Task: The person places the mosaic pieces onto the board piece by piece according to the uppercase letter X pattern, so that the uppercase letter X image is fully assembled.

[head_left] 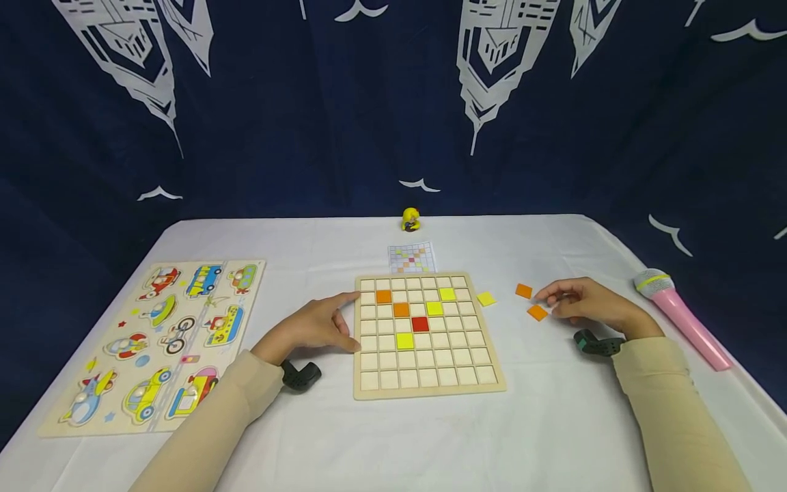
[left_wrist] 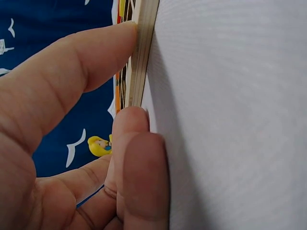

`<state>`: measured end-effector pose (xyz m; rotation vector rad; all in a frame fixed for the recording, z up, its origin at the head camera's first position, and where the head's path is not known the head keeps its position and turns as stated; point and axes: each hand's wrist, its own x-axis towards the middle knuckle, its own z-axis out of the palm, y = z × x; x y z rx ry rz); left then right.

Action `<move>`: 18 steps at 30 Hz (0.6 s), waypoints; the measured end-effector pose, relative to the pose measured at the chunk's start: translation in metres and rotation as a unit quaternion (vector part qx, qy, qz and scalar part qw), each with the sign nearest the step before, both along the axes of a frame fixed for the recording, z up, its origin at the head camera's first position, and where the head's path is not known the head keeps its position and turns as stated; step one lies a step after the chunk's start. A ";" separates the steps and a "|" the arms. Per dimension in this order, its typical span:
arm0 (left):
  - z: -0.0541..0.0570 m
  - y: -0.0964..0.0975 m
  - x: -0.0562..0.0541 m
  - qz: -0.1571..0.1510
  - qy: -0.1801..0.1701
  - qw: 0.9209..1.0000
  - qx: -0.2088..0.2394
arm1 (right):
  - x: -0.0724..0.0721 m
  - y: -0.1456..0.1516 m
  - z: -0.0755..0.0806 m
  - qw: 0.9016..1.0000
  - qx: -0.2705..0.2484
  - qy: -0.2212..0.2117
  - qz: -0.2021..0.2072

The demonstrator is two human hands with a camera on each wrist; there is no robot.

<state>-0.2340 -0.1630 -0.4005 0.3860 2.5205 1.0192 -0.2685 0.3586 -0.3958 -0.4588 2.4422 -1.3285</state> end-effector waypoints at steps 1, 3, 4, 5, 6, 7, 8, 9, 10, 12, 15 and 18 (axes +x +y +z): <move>0.000 0.000 0.000 0.000 -0.001 1.000 0.001 | 0.000 0.001 -0.002 1.000 -0.007 -0.004 0.007; 0.001 0.000 0.001 -0.002 -0.001 1.000 0.001 | -0.001 0.003 -0.005 0.999 -0.022 -0.002 0.025; 0.001 0.000 0.001 -0.002 -0.001 1.000 0.001 | -0.002 0.004 -0.007 0.999 -0.028 0.003 0.035; 0.001 -0.001 0.002 -0.002 0.000 1.000 0.001 | -0.003 0.005 -0.009 0.998 -0.035 0.009 0.047; 0.001 -0.001 0.002 -0.002 0.000 1.000 0.002 | -0.003 0.006 -0.010 0.997 -0.039 0.017 0.057; 0.001 -0.001 0.002 -0.003 0.001 1.000 0.002 | -0.004 0.006 -0.011 0.997 -0.042 0.022 0.067; 0.001 -0.002 0.002 -0.002 0.002 1.000 0.002 | -0.005 0.006 -0.012 0.996 -0.042 0.026 0.072; 0.001 -0.002 0.002 -0.003 0.003 1.000 0.003 | -0.005 0.006 -0.012 0.996 -0.039 0.030 0.074; 0.000 -0.003 0.001 -0.003 0.003 1.000 0.004 | -0.006 0.006 -0.013 0.996 -0.036 0.032 0.075; 0.000 -0.003 0.001 -0.004 0.003 1.000 0.006 | -0.006 0.005 -0.012 0.996 -0.025 0.034 0.072; 0.000 -0.003 0.000 -0.007 0.003 1.000 0.010 | -0.005 0.004 -0.011 0.998 -0.006 0.031 0.059; 0.000 -0.001 0.000 -0.007 0.003 1.000 0.009 | -0.004 0.001 -0.010 0.999 0.018 0.028 0.041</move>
